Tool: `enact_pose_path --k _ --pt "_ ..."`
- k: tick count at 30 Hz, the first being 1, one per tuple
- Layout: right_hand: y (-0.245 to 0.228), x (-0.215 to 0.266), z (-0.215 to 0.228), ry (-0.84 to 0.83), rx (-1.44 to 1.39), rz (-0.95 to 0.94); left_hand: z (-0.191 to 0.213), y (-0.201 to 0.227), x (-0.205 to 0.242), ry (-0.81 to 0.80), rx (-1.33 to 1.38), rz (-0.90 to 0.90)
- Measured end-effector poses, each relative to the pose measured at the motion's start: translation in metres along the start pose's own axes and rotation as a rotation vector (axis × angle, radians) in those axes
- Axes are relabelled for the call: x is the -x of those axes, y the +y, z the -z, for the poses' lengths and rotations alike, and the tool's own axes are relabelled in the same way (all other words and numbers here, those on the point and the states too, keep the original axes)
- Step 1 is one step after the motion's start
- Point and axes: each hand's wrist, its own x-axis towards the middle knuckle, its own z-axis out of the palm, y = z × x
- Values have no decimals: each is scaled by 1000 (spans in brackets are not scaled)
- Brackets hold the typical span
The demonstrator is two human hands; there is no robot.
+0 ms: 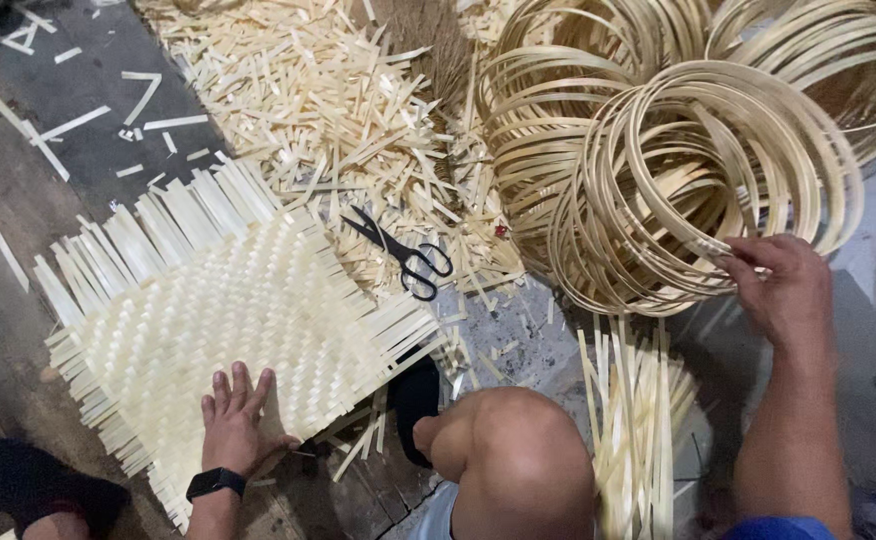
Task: The person trims bamboo strips around a wooden form with scissors and fits a bamboo ring onto a woven bamboo sheet.
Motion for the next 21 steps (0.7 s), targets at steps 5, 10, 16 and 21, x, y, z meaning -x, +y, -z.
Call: enact_pose_path --k 5,10,16,21 --pt "-5 -15 6 -51 -248 -267 4 -4 -6 -93 8 27" --pt "9 -31 7 -90 -339 -341 -2 -7 -11 -101 1 32" --pt "48 -35 16 253 -94 9 -15 -17 -19 -22 52 8" --pt "12 -42 31 428 -679 88 19 9 -22 267 290 11"
